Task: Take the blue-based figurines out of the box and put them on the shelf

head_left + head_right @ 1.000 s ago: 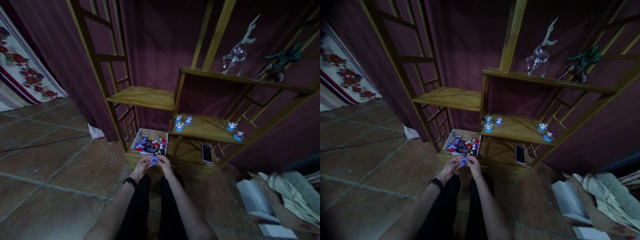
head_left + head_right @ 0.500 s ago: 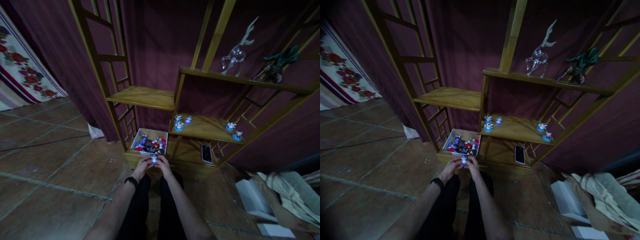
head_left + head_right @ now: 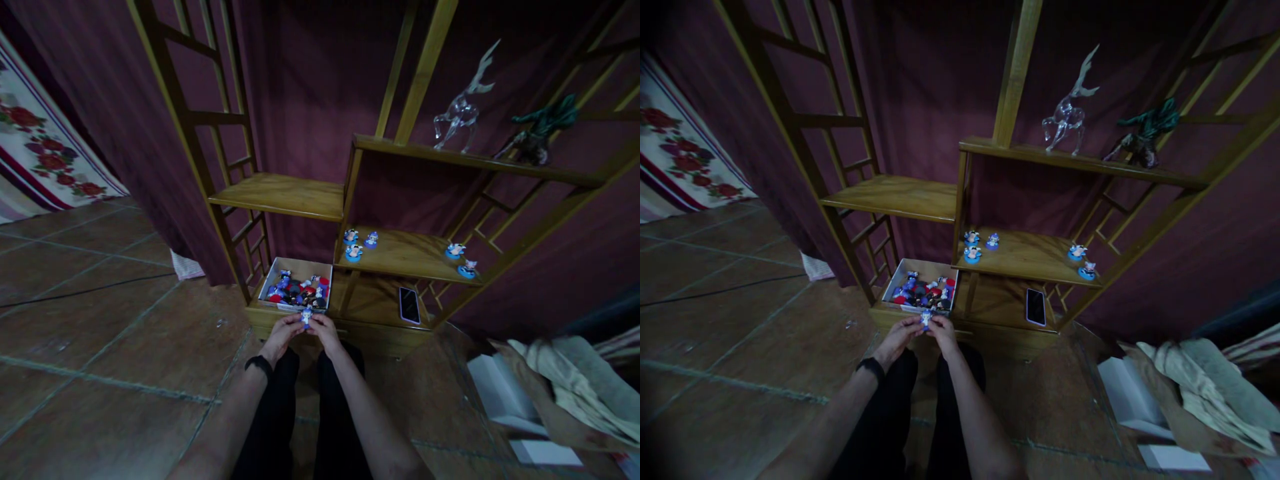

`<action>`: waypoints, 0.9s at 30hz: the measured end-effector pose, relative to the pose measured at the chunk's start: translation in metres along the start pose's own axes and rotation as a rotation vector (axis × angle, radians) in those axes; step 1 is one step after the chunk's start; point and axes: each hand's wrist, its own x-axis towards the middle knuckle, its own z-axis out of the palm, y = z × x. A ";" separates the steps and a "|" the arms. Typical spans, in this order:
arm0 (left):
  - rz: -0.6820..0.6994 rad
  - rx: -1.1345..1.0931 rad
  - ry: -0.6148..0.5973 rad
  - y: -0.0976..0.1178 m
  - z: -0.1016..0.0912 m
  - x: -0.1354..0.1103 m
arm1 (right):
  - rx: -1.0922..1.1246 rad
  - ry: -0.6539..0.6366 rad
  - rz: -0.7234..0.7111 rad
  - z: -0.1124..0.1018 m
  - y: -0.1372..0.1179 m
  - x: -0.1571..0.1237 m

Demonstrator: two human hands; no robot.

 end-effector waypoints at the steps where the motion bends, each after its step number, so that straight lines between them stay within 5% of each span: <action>1: 0.001 0.001 0.001 -0.001 0.000 0.001 | 0.006 0.000 0.003 0.000 0.000 0.000; 13: -0.032 -0.038 0.064 -0.001 0.001 0.002 | -0.040 0.008 0.062 0.000 0.001 0.000; 27: 0.046 0.019 0.004 -0.003 -0.002 0.001 | -0.006 -0.041 0.078 -0.004 0.002 0.004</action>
